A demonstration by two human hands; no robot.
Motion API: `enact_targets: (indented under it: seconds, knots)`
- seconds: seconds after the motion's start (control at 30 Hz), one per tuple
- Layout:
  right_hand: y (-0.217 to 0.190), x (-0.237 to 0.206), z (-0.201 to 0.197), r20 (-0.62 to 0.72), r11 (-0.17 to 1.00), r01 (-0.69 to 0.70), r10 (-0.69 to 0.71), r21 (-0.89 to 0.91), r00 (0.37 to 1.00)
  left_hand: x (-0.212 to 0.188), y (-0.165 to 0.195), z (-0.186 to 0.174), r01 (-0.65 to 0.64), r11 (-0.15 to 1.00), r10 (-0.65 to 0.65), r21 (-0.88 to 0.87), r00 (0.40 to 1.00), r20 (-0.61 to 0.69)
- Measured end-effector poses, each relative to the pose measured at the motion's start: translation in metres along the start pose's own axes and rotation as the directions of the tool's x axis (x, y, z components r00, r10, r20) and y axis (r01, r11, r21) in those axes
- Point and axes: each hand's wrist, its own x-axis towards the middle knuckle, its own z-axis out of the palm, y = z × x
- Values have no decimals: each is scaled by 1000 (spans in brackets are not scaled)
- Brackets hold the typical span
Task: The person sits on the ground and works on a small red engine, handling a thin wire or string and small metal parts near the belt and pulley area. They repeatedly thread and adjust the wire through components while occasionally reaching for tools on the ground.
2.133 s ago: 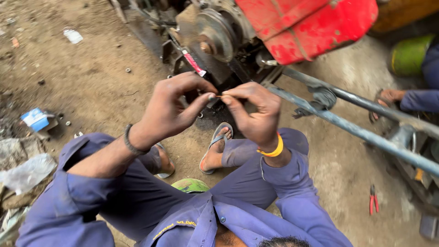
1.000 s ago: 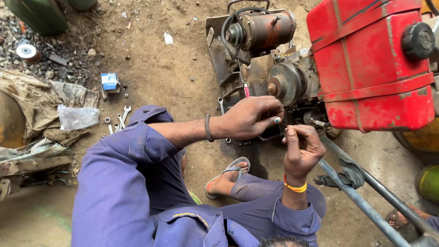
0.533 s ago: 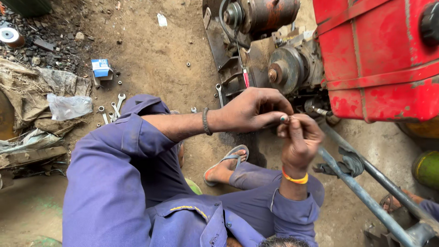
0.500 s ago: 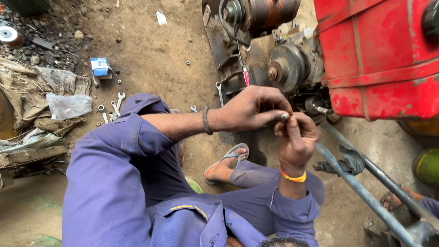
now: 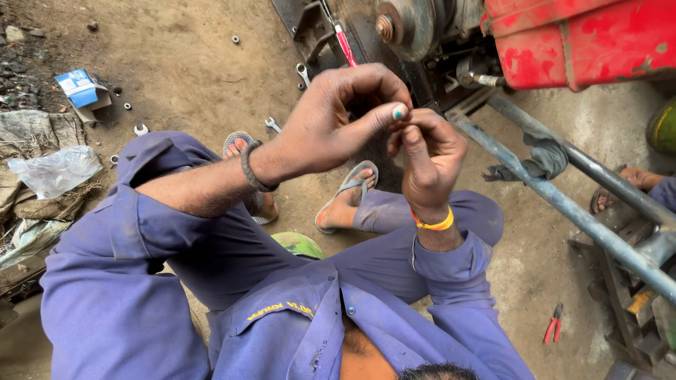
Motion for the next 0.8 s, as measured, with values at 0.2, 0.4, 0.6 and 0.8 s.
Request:
enact_targets:
  seconds: [0.2,0.4,0.6,0.8]
  knots:
    - [-6,9,-9,29,981,160,-157,-112,987,-13,31,3,-322,940,291,112,929,228]
    - [-22,-7,-10,36,972,211,-209,-102,977,-15,36,3,-371,839,248,399,912,327]
    - [-17,-10,-13,82,973,65,-85,221,993,-10,20,4,-344,873,278,347,933,228]
    - [-16,-8,-25,234,952,-42,-31,303,972,-16,7,5,-261,949,214,177,946,244]
